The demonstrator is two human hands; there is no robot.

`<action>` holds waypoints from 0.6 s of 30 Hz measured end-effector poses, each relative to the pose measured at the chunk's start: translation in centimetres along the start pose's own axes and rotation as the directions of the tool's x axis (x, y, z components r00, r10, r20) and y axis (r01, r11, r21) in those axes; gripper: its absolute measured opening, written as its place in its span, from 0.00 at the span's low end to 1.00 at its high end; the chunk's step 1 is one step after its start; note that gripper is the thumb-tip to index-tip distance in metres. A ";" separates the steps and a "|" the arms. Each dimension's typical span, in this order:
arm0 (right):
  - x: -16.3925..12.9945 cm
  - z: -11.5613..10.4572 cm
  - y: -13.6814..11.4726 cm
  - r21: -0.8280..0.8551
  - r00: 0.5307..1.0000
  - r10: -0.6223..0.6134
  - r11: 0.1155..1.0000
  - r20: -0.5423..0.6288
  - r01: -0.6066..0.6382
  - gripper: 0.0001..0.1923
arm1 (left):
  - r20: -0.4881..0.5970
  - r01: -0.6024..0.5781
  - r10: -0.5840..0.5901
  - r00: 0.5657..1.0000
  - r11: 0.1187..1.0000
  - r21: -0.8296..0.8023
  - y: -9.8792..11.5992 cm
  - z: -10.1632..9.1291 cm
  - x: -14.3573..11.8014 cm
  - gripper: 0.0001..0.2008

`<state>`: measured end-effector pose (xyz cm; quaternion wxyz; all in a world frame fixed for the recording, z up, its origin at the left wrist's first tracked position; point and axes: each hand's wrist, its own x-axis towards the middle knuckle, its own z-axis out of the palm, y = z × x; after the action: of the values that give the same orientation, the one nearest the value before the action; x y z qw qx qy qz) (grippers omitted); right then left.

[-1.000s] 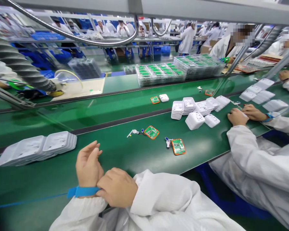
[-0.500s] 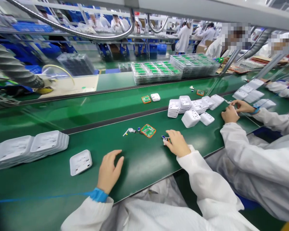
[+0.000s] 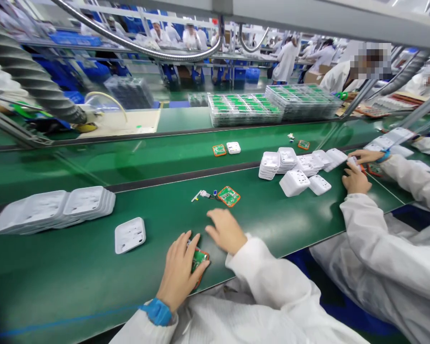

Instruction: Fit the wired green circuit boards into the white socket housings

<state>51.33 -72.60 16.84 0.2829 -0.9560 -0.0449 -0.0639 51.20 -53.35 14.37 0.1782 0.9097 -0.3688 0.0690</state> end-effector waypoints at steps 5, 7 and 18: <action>5.0 -2.0 4.8 -0.324 0.961 0.269 0.906 -0.058 -0.273 0.30 | -0.012 0.033 -0.031 0.999 0.987 0.155 0.3 -1.1 -0.2 0.20; 5.2 -2.3 5.7 -0.370 0.955 0.295 0.886 -0.012 -0.279 0.32 | -0.007 0.010 -0.009 1.000 0.985 0.172 1.4 -1.1 -0.8 0.16; -0.6 -1.6 2.7 -0.247 0.947 0.306 0.929 0.097 -0.275 0.19 | -0.078 0.064 -0.048 0.996 0.976 0.209 -9.2 -2.1 6.6 0.19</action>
<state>50.95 -75.76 16.59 0.1731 -0.9804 0.0859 0.0384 62.33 -50.73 15.52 0.0956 0.9304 -0.3269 0.1356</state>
